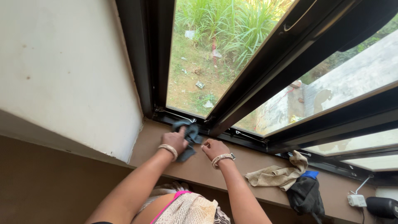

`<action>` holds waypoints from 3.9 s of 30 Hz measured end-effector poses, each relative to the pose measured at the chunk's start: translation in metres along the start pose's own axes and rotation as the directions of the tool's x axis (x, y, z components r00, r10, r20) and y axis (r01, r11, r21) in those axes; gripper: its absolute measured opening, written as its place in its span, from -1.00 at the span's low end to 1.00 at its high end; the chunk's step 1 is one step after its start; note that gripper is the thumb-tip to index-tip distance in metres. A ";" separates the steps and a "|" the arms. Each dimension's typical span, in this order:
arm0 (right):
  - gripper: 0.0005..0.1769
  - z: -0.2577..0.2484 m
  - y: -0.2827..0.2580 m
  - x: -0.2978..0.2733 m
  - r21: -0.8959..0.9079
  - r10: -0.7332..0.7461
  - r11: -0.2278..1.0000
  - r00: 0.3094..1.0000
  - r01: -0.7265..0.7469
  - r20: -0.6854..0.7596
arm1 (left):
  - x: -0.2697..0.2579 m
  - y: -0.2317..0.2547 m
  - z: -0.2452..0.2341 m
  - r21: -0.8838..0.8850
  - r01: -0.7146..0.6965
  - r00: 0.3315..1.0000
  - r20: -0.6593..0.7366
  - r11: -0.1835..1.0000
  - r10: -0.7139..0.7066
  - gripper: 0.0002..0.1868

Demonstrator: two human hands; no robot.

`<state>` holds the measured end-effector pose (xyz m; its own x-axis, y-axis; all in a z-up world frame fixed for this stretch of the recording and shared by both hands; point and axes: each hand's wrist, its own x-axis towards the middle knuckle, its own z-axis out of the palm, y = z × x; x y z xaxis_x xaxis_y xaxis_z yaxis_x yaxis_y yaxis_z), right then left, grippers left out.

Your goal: The person wipes the lower and side edges of a window frame and the adjacent windowsill using a cloth. They move a small speaker and other items on the sill to reach the frame, then wipe the sill and reposition the items.

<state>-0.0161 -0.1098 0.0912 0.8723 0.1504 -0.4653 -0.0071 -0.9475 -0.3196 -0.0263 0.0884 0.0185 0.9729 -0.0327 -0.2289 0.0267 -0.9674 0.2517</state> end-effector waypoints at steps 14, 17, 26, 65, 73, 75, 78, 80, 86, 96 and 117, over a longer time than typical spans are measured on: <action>-0.53 0.000 -0.022 -0.007 -0.055 -0.002 0.998 0.991 0.010 0.134 | 0.032 -0.056 0.046 0.090 0.334 0.942 0.016 0.938 -0.337 -0.09; -0.53 0.002 -0.017 -0.003 -0.055 -0.011 0.998 0.993 0.017 0.115 | 0.027 -0.039 0.072 0.101 0.246 0.968 0.014 0.964 -0.249 -0.27; -0.51 0.016 -0.008 0.010 -0.069 -0.056 0.996 0.993 0.063 0.105 | -0.016 0.015 0.018 -0.074 -0.097 0.992 -0.082 0.993 0.091 -0.75; -0.46 0.040 0.015 0.016 -0.059 -0.188 0.981 0.980 0.184 -0.068 | 0.002 0.011 -0.032 -0.113 -0.144 0.872 -0.483 0.983 0.072 -0.68; -0.43 0.016 0.020 0.007 0.014 -0.095 0.995 0.995 0.095 0.033 | 0.037 0.010 -0.028 0.021 -0.259 0.788 -0.574 0.966 0.224 -0.83; -0.43 0.016 0.017 0.006 0.005 -0.106 0.994 0.994 0.106 0.030 | 0.040 0.009 -0.027 0.099 -0.227 0.774 -0.585 0.969 0.241 -0.83; -0.43 0.017 0.017 0.006 -0.004 -0.109 0.994 0.994 0.109 0.029 | 0.045 0.012 -0.028 0.125 -0.215 0.774 -0.583 0.968 0.247 -0.84; -0.44 0.016 0.018 0.006 0.004 -0.094 0.996 0.995 0.094 0.030 | 0.044 0.015 -0.029 0.120 -0.220 0.775 -0.581 0.968 0.248 -0.85; -0.44 0.010 0.017 0.013 -0.011 -0.075 0.997 0.996 0.076 0.044 | 0.038 0.015 -0.032 0.048 -0.224 0.751 -0.628 0.973 0.204 -0.85; -0.44 0.008 0.017 0.015 -0.052 -0.090 0.994 0.995 0.092 0.040 | 0.040 0.022 -0.034 -0.028 -0.232 0.801 -0.572 0.972 0.175 -0.94; -0.52 0.003 0.016 0.023 -0.081 -0.112 0.990 0.990 0.119 0.091 | -0.026 -0.018 0.069 -0.007 0.304 0.898 -0.332 0.953 -0.289 -0.32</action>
<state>0.0024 -0.1204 0.0728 0.8196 0.2803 -0.4998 0.1366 -0.9426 -0.3048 -0.0677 0.0890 -0.0445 0.9423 0.3331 0.0340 0.3224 -0.9300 0.1766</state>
